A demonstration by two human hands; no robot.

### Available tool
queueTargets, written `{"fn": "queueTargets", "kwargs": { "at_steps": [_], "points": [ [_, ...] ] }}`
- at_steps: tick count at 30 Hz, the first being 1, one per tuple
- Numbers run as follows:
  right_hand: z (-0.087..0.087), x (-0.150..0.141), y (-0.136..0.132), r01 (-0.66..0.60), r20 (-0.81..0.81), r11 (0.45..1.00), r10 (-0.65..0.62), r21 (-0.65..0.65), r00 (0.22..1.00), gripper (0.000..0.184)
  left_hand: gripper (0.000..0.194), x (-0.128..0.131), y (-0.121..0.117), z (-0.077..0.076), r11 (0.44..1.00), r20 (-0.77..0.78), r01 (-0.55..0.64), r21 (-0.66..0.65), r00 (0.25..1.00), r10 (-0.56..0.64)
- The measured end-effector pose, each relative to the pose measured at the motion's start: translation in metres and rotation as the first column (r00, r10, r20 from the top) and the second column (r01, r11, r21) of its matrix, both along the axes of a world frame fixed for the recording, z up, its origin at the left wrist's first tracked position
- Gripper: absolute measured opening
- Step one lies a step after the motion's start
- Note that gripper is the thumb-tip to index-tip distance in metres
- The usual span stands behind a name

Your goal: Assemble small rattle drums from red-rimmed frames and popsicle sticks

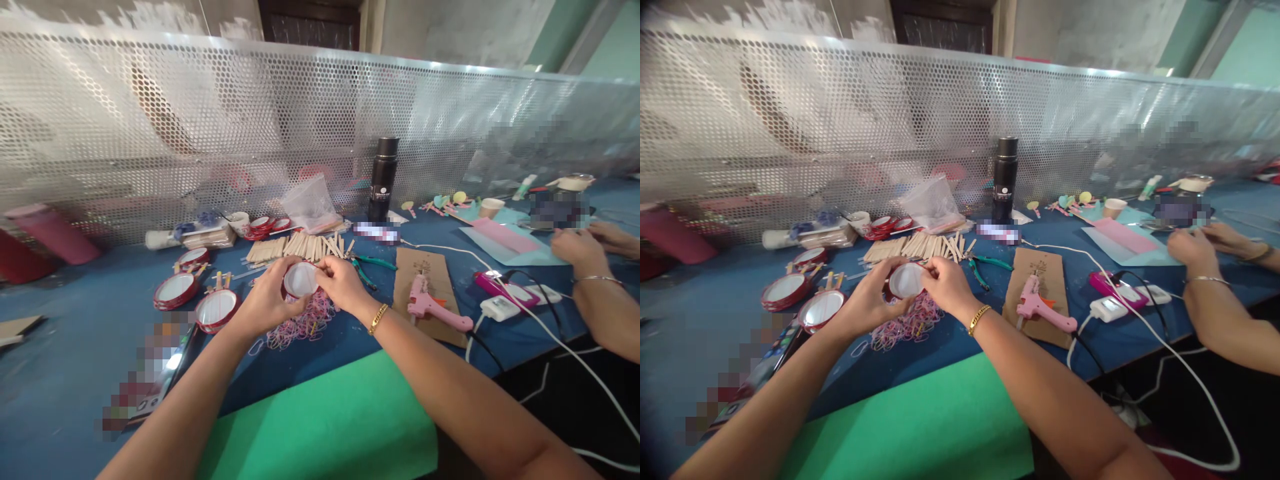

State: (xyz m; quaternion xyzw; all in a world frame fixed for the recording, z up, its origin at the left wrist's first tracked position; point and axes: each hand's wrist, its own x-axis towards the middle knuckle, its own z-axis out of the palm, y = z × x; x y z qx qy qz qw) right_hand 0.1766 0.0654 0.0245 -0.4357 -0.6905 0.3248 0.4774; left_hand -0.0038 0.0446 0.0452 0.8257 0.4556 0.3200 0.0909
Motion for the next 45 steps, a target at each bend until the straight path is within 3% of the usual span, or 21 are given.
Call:
{"fn": "queueTargets", "kwargs": {
  "at_steps": [16,21,26,29,32,36,40,45],
  "points": [
    [-0.002,-0.001,0.002,0.01,0.001,1.0,-0.01,0.007,1.0,0.011,0.057,0.001,-0.001,-0.001,0.999,0.026,0.04,-0.029,0.999,-0.039],
    [-0.002,-0.002,0.003,0.038,0.022,0.999,-0.038,0.011,0.999,0.012,0.055,0.003,0.003,-0.008,0.966,0.329,0.102,-0.238,0.944,-0.018],
    [-0.004,0.005,0.008,-0.116,-0.04,0.987,0.112,-0.109,0.993,0.019,0.042,-0.001,0.013,-0.015,0.948,0.533,0.054,-0.314,0.836,0.129],
    [-0.004,0.015,0.015,-0.003,0.154,1.0,0.0,0.022,0.988,0.021,0.038,-0.008,0.02,-0.018,0.956,0.556,-0.085,-0.281,0.798,0.234],
    [-0.006,0.021,0.021,0.075,0.4,0.969,-0.167,0.236,0.901,0.017,0.028,-0.014,0.023,-0.02,0.945,0.503,-0.234,-0.229,0.803,0.32],
    [-0.012,0.017,0.023,-0.028,0.491,0.964,-0.108,0.263,0.864,0.01,0.017,-0.014,0.023,-0.02,0.928,0.436,-0.325,-0.183,0.819,0.372],
    [-0.017,0.01,0.022,-0.122,0.569,0.954,-0.058,0.273,0.821,0.009,0.006,-0.013,0.022,-0.021,0.94,0.389,-0.313,-0.139,0.855,0.342],
    [-0.019,0.006,0.02,-0.148,0.611,0.948,-0.059,0.283,0.789,0.004,0.007,-0.015,0.025,-0.025,0.943,0.37,-0.312,-0.117,0.867,0.333]
  ]
}}
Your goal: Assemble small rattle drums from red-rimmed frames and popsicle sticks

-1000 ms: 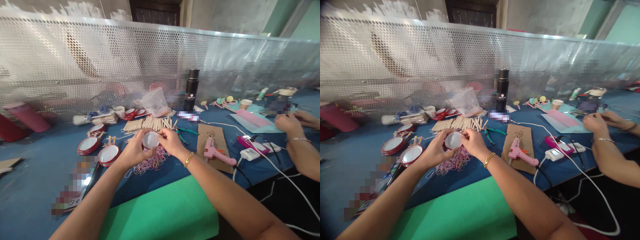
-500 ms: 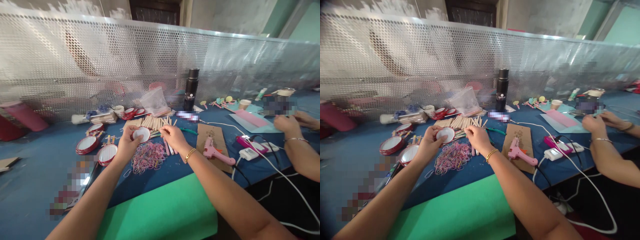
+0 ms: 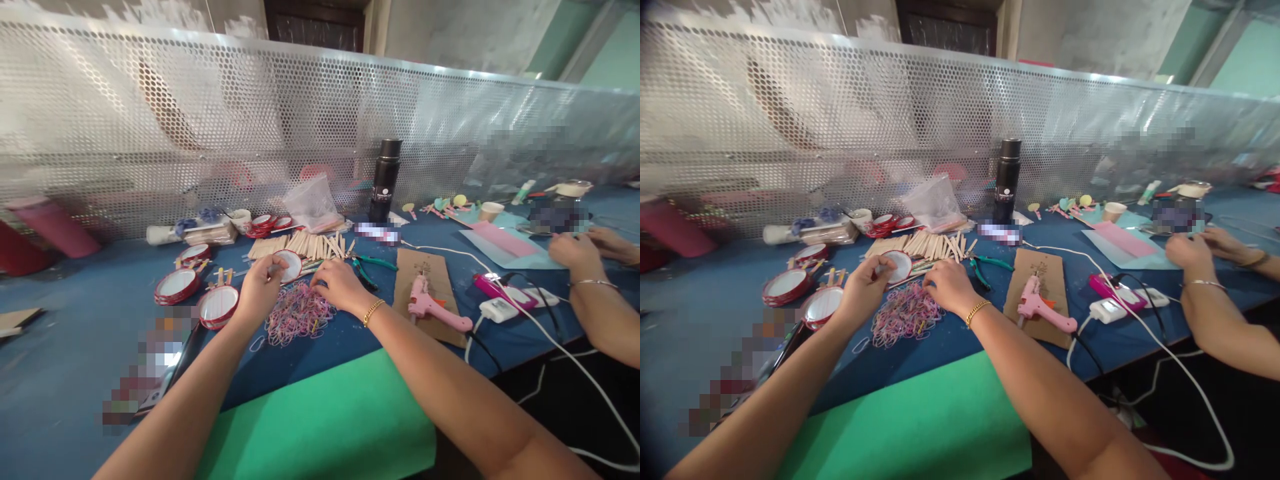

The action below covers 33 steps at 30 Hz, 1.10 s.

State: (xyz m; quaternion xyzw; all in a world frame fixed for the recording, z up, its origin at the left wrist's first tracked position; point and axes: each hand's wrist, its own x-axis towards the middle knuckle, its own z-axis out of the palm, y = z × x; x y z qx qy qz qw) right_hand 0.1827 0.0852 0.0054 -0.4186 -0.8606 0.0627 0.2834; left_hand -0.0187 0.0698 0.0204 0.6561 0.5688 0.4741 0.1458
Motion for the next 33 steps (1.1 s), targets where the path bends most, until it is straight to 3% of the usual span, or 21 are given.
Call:
{"fn": "queueTargets", "kwargs": {
  "at_steps": [5,12,18,28,33],
  "points": [
    [0.007,-0.001,-0.004,0.018,-0.178,1.0,-0.014,0.025,0.984,0.005,0.012,-0.001,0.001,-0.002,1.0,0.018,0.017,-0.017,1.0,-0.017],
    [0.016,-0.003,-0.012,0.024,-0.447,1.0,-0.016,0.011,0.894,0.012,0.02,0.008,-0.006,0.004,0.997,0.033,0.073,-0.027,0.997,-0.072],
    [0.017,-0.005,-0.016,0.048,-0.472,0.999,-0.036,0.015,0.881,0.009,0.027,0.02,-0.015,0.01,0.984,-0.048,0.179,-0.022,0.983,-0.179],
    [0.019,-0.005,-0.016,0.035,-0.442,0.999,-0.049,-0.04,0.895,0.013,0.012,0.016,-0.012,0.011,0.993,-0.111,0.109,0.032,0.988,-0.105],
    [0.019,-0.005,-0.017,0.034,-0.484,0.998,-0.053,-0.049,0.873,0.003,0.013,0.016,-0.013,0.011,0.993,-0.126,0.109,0.044,0.987,-0.102]
  ]
}}
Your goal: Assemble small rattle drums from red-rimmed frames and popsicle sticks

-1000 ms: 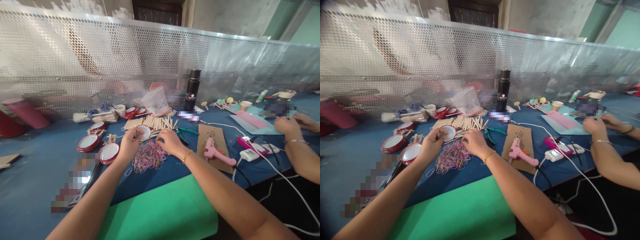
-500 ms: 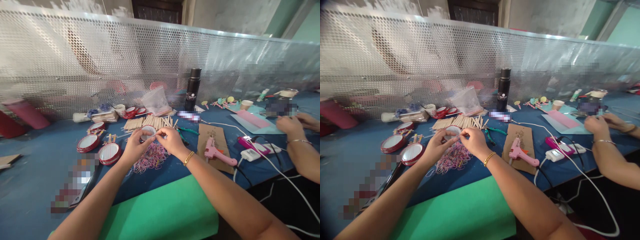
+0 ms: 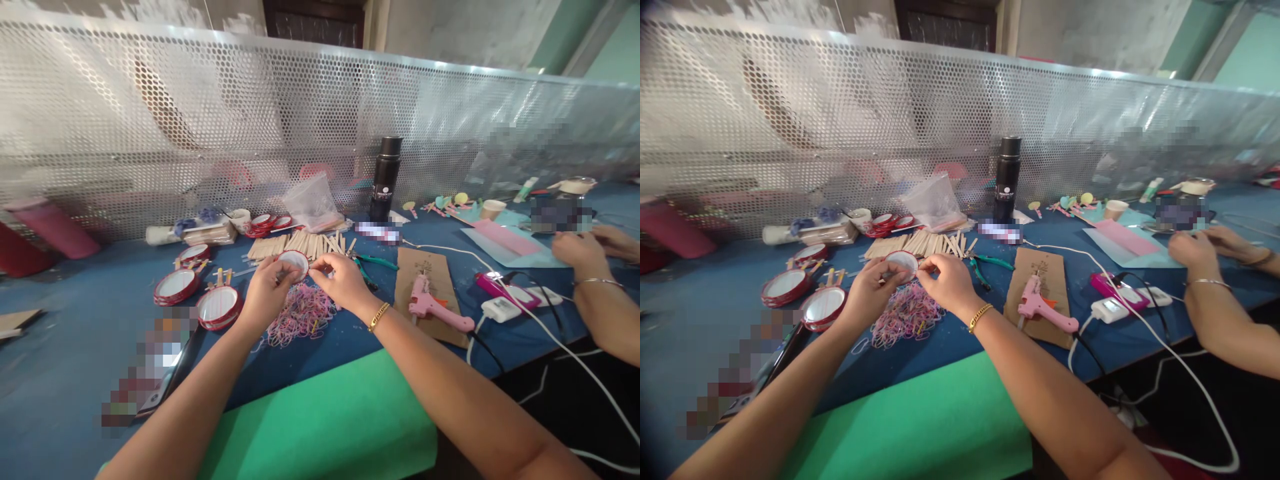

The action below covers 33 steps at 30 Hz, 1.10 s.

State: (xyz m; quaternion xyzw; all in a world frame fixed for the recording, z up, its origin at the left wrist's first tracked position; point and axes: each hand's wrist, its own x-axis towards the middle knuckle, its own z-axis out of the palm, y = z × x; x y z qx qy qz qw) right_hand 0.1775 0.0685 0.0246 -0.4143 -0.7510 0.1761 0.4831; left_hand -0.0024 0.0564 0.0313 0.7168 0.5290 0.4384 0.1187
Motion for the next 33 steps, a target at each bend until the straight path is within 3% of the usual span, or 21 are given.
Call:
{"fn": "queueTargets", "kwargs": {
  "at_steps": [7,10,12,14,16,17,19,21,25,28,30,33],
  "points": [
    [0.002,-0.001,-0.003,0.002,0.054,1.0,-0.003,0.02,0.999,0.005,0.015,0.004,-0.003,0.0,0.999,-0.036,0.035,-0.007,0.999,-0.035],
    [0.009,-0.001,-0.008,-0.173,-0.051,0.984,0.171,-0.038,0.984,0.012,0.014,0.001,-0.002,-0.001,0.999,-0.081,0.038,-0.011,0.996,-0.039],
    [0.014,0.0,-0.014,-0.406,-0.206,0.907,0.378,-0.116,0.903,0.01,0.015,-0.004,0.001,-0.002,0.999,-0.105,0.001,-0.033,0.995,-0.004],
    [0.018,0.0,-0.021,-0.626,-0.365,0.764,0.544,-0.156,0.756,0.007,0.016,-0.011,0.005,-0.002,0.996,-0.105,-0.079,-0.05,0.992,0.074],
    [0.02,-0.001,-0.025,-0.745,-0.473,0.651,0.615,-0.147,0.631,0.008,0.015,-0.015,0.008,-0.001,0.988,-0.083,-0.145,-0.056,0.987,0.14],
    [0.02,-0.002,-0.026,-0.763,-0.5,0.629,0.619,-0.147,0.606,0.009,0.014,-0.016,0.008,0.0,0.987,-0.07,-0.148,-0.055,0.987,0.144],
    [0.018,-0.003,-0.025,-0.733,-0.494,0.655,0.583,-0.183,0.645,0.015,0.013,-0.014,0.007,0.003,0.994,-0.048,-0.094,-0.049,0.995,0.092],
    [0.014,-0.003,-0.02,-0.641,-0.418,0.734,0.522,-0.225,0.744,0.027,0.013,-0.009,0.004,0.005,0.998,-0.005,-0.004,-0.06,1.0,0.004],
    [0.011,0.007,-0.008,-0.427,-0.213,0.901,0.403,-0.081,0.89,0.057,0.015,-0.001,0.001,0.003,0.971,0.221,0.154,-0.183,0.969,-0.112],
    [0.014,0.016,-0.003,-0.314,-0.077,0.949,0.316,0.042,0.946,0.075,0.019,-0.003,0.003,-0.001,0.959,0.326,0.18,-0.221,0.94,-0.101],
    [0.017,0.019,-0.004,-0.229,0.067,0.967,0.223,0.11,0.973,0.085,0.032,-0.004,0.004,-0.001,0.958,0.387,0.186,-0.218,0.918,-0.09],
    [0.016,0.018,-0.006,-0.161,0.25,0.972,0.115,0.172,0.961,0.096,0.043,-0.003,0.003,0.0,0.946,0.459,0.197,-0.258,0.886,-0.06]
  ]
}}
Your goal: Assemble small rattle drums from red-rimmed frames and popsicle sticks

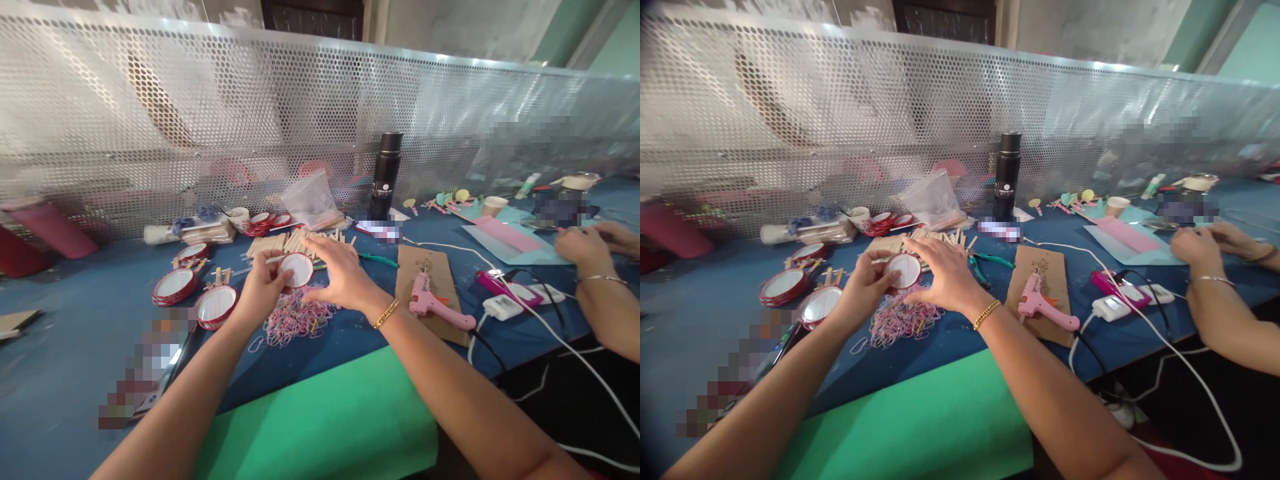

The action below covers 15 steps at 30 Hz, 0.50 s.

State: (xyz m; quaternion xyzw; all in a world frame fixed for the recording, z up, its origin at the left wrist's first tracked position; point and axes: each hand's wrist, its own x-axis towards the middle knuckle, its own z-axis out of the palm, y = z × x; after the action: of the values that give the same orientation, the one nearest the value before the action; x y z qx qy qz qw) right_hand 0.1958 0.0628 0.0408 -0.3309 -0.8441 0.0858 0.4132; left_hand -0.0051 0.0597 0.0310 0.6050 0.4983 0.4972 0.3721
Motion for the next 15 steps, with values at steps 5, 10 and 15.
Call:
{"fn": "queueTargets", "kwargs": {
  "at_steps": [5,10,15],
  "points": [
    [-0.007,-0.004,-0.001,0.0,0.075,1.0,0.002,-0.025,0.997,0.097,0.038,0.005,-0.005,0.006,0.996,0.049,0.039,-0.083,0.998,-0.035],
    [-0.008,-0.003,-0.001,0.017,0.103,0.999,-0.013,-0.039,0.995,0.093,0.044,0.006,-0.009,0.011,0.998,0.021,0.01,-0.07,1.0,-0.008],
    [-0.011,-0.003,0.001,0.023,0.095,0.998,-0.018,-0.054,0.995,0.096,0.043,0.008,-0.01,0.012,0.997,0.009,-0.005,-0.077,1.0,0.006]
  ]
}}
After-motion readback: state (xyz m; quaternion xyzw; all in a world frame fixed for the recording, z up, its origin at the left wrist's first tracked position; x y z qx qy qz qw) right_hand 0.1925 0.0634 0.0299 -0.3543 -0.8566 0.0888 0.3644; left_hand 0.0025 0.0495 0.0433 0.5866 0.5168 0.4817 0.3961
